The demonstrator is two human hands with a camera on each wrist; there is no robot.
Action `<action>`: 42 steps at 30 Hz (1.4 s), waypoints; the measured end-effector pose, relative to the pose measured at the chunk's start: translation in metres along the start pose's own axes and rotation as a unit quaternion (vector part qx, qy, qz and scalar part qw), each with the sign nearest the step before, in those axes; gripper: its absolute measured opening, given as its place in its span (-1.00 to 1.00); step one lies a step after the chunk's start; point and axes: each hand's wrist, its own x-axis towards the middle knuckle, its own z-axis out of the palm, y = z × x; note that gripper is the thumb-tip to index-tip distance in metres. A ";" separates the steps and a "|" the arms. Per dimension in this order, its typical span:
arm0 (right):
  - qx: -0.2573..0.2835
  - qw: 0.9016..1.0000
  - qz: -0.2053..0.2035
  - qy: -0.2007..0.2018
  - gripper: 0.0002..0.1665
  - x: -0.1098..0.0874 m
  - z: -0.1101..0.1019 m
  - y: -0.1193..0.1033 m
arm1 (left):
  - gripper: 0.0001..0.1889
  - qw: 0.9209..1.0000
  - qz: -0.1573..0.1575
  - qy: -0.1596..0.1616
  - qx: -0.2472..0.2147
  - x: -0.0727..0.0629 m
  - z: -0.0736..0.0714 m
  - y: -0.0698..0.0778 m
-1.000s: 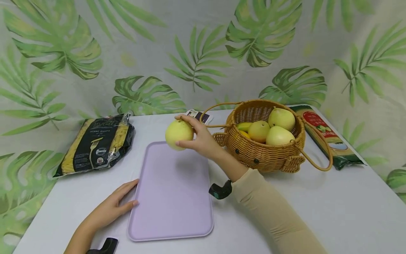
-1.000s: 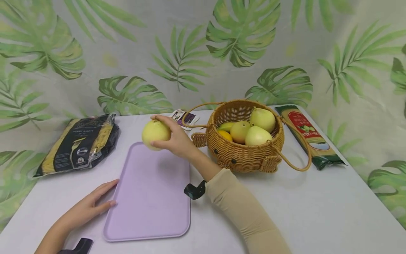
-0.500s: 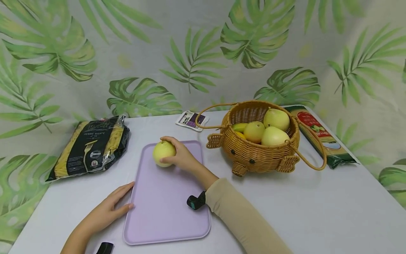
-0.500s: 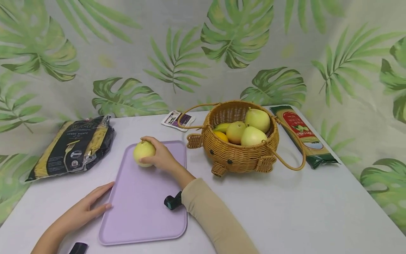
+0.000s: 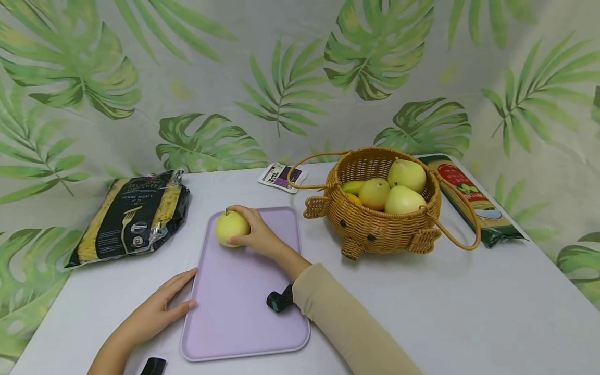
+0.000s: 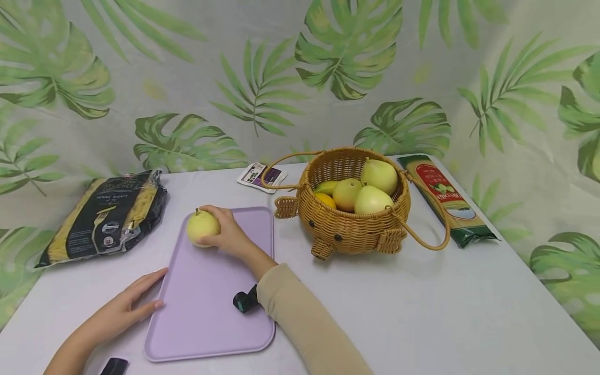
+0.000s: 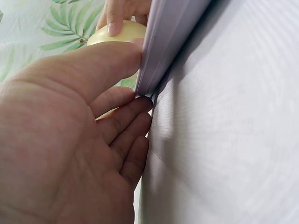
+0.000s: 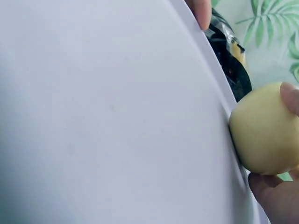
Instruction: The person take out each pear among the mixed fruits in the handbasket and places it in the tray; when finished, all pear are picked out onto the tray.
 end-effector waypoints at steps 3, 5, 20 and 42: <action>-0.003 1.000 -0.002 -0.006 -0.16 0.000 0.002 -0.002 | -0.35 1.000 -0.001 0.002 -0.002 0.000 -0.001 0.000; -0.005 1.000 0.003 -0.007 -0.13 0.000 0.002 -0.003 | -0.35 1.000 0.001 0.001 -0.003 0.000 -0.001 0.000; 0.018 0.984 -0.174 -0.006 -0.23 -0.035 -0.051 -0.066 | -0.35 1.000 0.014 0.005 0.004 0.001 0.000 0.003; -0.161 0.904 -0.320 0.234 -0.18 -0.135 -0.223 -0.083 | -0.36 1.000 0.016 0.000 -0.005 0.000 -0.001 0.003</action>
